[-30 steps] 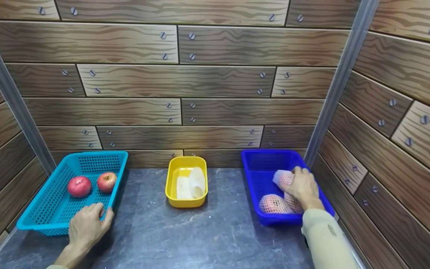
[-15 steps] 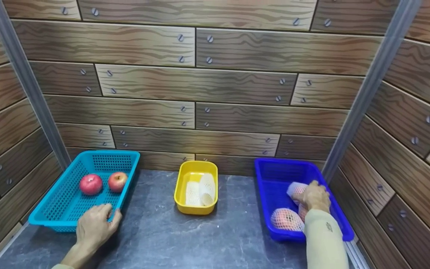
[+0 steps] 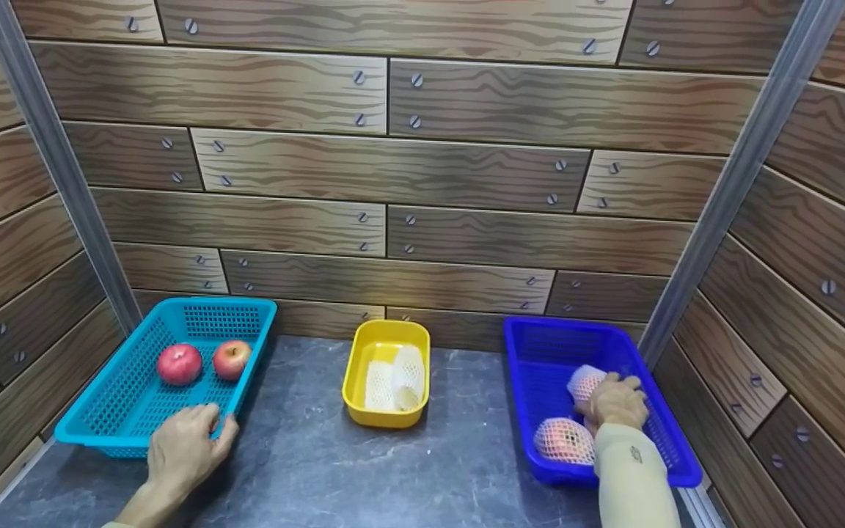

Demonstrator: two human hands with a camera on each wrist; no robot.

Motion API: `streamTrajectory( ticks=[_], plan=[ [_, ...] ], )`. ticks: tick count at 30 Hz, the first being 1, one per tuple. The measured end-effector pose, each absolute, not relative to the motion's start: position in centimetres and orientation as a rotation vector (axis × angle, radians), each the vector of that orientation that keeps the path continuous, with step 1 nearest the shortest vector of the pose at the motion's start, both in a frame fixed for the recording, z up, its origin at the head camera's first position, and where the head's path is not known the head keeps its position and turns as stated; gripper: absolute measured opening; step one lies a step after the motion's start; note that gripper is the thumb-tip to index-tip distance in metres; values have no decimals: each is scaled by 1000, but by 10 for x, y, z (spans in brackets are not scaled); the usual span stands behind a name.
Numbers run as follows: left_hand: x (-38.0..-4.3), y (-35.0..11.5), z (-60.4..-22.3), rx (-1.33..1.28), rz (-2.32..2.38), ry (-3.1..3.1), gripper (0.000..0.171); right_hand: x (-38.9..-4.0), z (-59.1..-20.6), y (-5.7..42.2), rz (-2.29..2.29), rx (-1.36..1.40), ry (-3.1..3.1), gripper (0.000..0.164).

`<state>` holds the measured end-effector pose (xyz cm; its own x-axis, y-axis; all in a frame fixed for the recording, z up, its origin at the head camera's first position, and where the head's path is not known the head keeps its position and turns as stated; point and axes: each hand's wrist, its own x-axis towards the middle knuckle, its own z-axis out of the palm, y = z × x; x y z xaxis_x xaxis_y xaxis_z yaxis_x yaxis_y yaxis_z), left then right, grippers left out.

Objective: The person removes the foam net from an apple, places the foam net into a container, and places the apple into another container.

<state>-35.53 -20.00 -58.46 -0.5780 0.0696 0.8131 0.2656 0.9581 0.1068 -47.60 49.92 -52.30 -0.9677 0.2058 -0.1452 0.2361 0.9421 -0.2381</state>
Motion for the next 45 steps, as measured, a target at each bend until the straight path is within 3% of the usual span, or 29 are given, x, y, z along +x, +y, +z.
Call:
streamTrajectory(
  ticks=[8,22,33,45],
  plan=[
    [-355,-200,-585,-242,-264,-2146,43,-478,-526,492,-450,312,2976,106],
    [-358,-199,-583,-243,-262,-2156,43,-477,-514,496,-587,362,3066,117],
    [-358,-199,-586,-254,-266,-2144,40,-474,-484,482,-766,458,3273,113],
    [-355,-197,-583,-240,-273,-2173,39,-444,-458,435,-855,106,3414,91]
  ],
)
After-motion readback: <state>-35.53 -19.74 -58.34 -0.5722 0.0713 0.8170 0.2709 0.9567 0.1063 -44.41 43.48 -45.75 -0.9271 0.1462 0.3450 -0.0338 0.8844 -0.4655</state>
